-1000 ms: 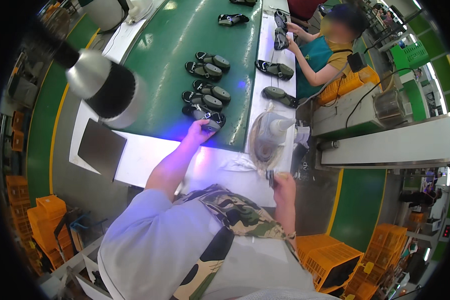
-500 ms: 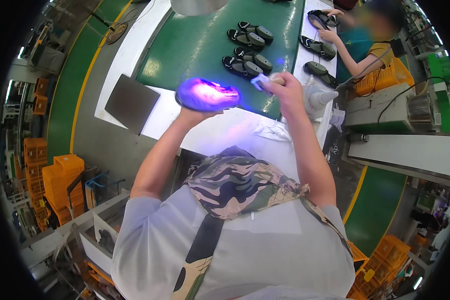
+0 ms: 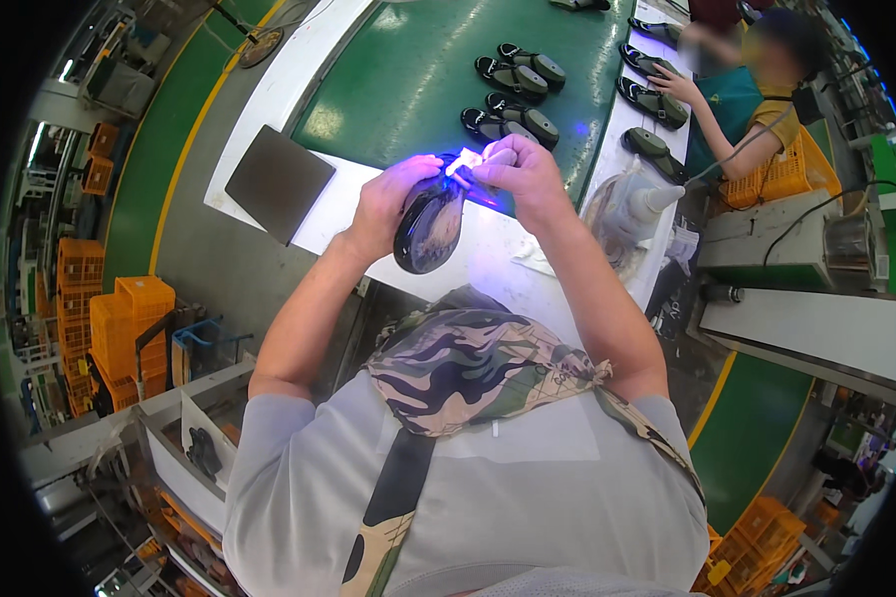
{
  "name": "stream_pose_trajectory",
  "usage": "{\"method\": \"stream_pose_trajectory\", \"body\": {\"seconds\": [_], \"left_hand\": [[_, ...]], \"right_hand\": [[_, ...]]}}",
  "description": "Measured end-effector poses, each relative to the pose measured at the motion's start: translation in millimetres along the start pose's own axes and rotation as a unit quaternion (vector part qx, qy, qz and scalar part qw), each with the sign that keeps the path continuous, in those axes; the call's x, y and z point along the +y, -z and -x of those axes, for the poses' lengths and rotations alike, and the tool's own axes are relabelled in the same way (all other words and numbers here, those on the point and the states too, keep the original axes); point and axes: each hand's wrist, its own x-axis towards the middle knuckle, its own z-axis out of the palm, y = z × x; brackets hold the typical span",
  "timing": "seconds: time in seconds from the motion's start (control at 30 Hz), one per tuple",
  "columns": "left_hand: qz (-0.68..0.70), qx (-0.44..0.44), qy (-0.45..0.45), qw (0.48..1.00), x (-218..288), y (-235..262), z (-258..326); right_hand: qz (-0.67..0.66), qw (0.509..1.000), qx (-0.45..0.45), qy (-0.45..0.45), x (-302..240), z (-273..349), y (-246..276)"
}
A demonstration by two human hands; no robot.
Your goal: Cleaning and inspecting high-heeled shoes on a factory production line.
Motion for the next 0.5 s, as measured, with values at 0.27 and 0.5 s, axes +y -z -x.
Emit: {"method": "stream_pose_trajectory", "body": {"seconds": [0.27,0.5], "left_hand": [[0.000,-0.079,0.090,0.993,11,-18,-23],[0.200,-0.304,0.292,0.885,11,-17,-36]], "right_hand": [[0.038,0.999,-0.016,0.024,-50,17,-3],[0.133,0.984,-0.015,0.115,-74,-3,17]]}}
